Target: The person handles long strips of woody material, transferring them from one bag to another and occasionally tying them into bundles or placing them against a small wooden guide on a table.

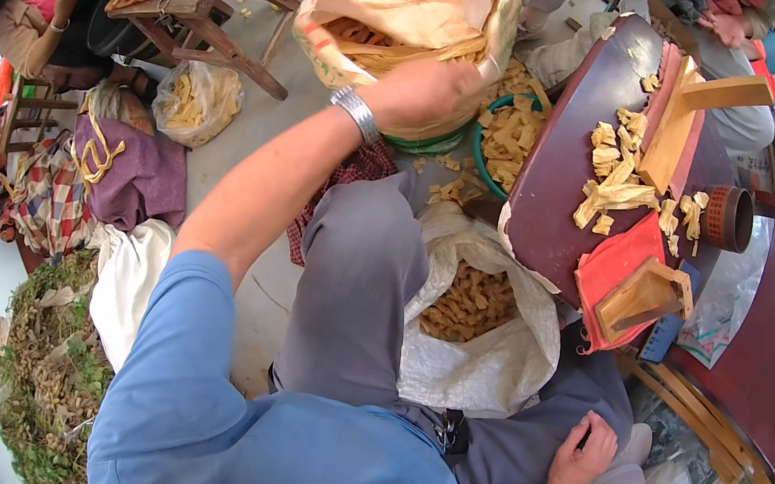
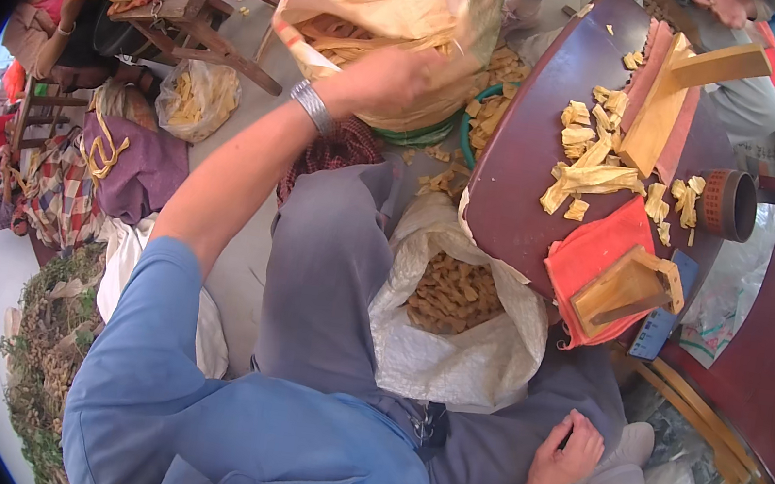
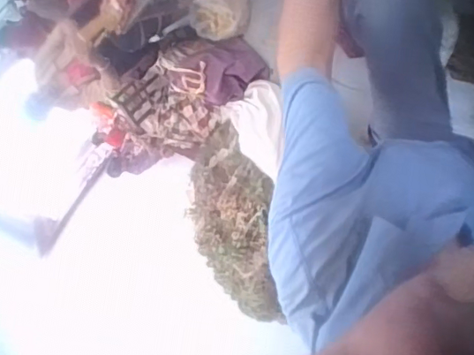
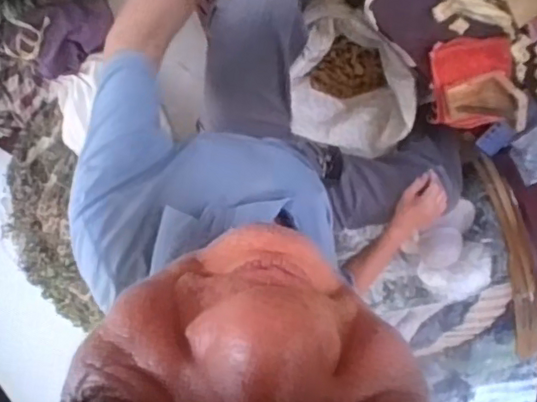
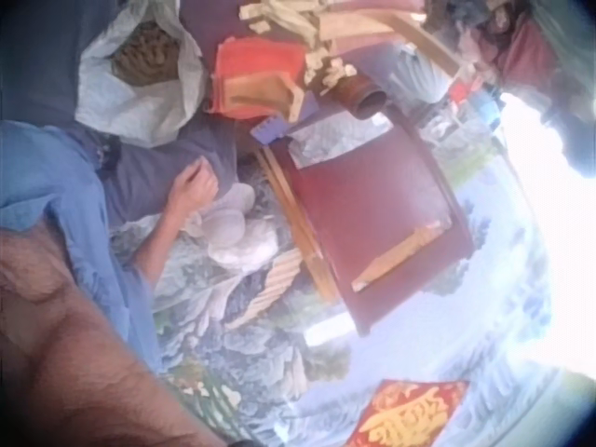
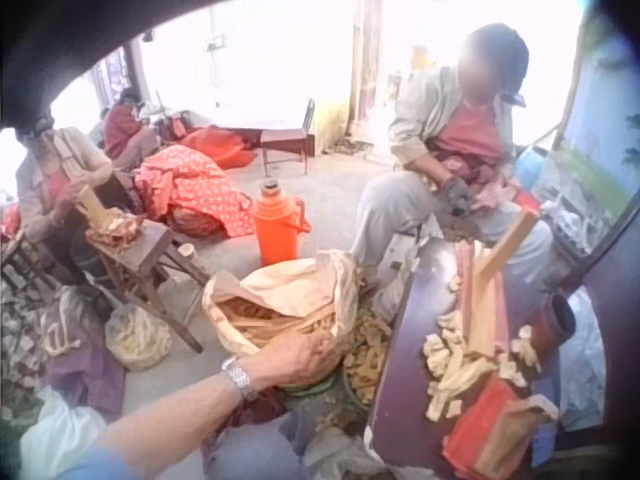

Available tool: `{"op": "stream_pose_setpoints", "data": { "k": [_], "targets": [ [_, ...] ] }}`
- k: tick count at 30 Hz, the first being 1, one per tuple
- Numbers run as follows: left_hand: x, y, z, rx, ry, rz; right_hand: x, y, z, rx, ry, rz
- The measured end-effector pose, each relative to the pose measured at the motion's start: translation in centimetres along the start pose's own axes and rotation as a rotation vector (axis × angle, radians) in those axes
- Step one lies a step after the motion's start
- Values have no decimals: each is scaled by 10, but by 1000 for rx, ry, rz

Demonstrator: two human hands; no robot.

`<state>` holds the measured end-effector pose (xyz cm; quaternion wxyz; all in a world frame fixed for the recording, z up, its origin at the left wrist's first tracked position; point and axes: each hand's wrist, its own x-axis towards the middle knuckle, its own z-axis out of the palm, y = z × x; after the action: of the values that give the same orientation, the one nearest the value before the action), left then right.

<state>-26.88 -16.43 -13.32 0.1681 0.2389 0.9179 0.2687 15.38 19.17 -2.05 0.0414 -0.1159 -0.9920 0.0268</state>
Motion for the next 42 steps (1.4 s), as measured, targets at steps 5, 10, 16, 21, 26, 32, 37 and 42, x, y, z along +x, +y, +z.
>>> {"op": "stream_pose_setpoints", "data": {
  "k": [5, 10, 16, 21, 26, 32, 37, 42],
  "targets": [
    [-6, -1, 27, -88, -165, 8, 2, 2, 2, -47, -39, -14],
    [14, -42, -11, -720, -309, -514, 3, 3, 1, -44, -26, -26],
    [46, -103, -29, -733, -192, -584, 6, 3, 2, -66, -36, -30],
    [63, -151, -19, 544, 27, -118, 10, 3, 2, -66, -42, -35],
    [88, -151, -50, 233, 587, -101, 7, 4, 1, -51, -71, -25],
    [98, -124, -75, 30, -7, -461, 11, 2, 1, -84, -32, -33],
    [59, -107, 8, 181, -2, -210, 10, 3, 3, -72, -41, -41],
    [37, -96, 96, 689, 239, -152, 13, 2, 3, -77, -35, -72]
  ]
}}
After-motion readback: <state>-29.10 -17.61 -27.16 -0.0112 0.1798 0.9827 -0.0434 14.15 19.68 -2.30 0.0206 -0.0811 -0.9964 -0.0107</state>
